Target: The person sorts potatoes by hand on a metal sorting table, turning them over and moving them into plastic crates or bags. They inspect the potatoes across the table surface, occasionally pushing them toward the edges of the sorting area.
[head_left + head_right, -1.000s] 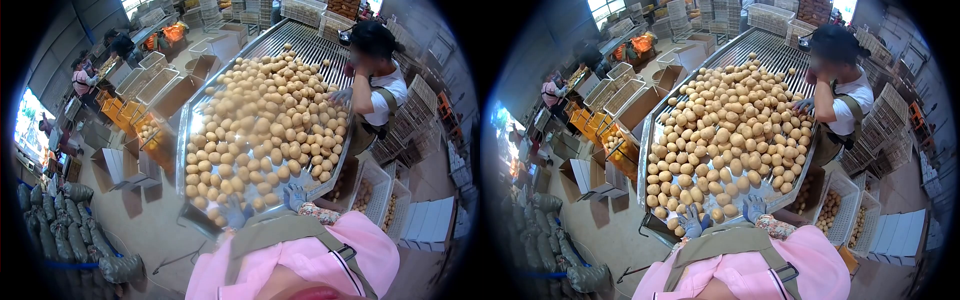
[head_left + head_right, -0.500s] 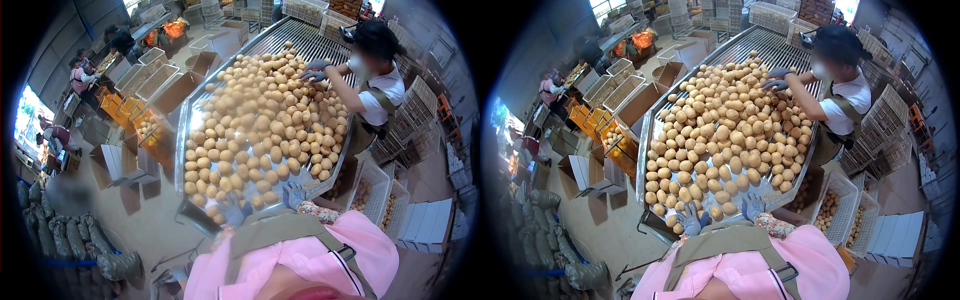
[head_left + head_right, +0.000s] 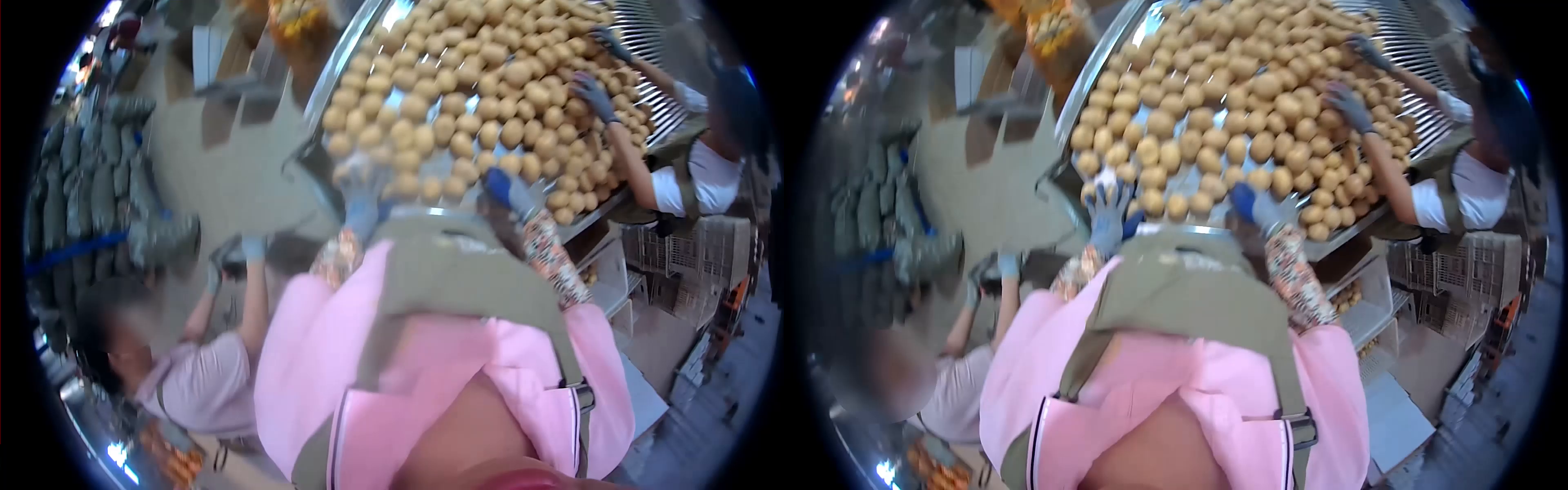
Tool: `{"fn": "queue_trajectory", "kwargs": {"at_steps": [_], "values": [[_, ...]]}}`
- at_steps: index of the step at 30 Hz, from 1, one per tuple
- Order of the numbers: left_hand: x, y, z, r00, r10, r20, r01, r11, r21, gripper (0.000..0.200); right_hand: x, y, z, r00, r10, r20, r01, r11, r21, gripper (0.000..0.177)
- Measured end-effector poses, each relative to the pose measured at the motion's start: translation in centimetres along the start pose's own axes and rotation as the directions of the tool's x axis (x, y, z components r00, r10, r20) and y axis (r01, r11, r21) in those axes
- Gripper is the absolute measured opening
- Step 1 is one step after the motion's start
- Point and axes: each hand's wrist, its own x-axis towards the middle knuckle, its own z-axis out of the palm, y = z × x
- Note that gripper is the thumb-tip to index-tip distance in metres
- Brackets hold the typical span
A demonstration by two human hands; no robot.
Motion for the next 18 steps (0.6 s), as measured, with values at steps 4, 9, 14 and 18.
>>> {"fn": "queue_trajectory", "kwargs": {"at_steps": [4, 9, 14, 18], "values": [[-1.3, -1.2, -1.5, 0.96, -0.279, 0.032, 0.281, 0.956, -0.079, 0.07, -1.7, 2.5, 3.3, 0.986, -0.121, 0.114, 0.147, 0.957, -0.251, 0.021], [-0.6, -2.2, -1.1, 0.947, -0.32, -0.026, 0.297, 0.905, -0.306, 0.075, -2.4, -8.8, 11.6, 0.935, 0.101, 0.341, -0.109, 0.994, 0.005, 0.077], [1.5, -2.4, -1.9, 0.944, -0.327, -0.053, 0.317, 0.939, -0.136, 0.072, 1.2, -13.1, 10.8, 0.936, -0.168, 0.309, 0.219, 0.966, -0.138, 0.048], [-0.1, -5.5, 1.5, 0.824, -0.549, -0.142, 0.393, 0.733, -0.556, 0.063, 0.5, -11.8, 5.7, 0.917, -0.328, -0.227, 0.226, 0.896, -0.382, 0.032]]}}
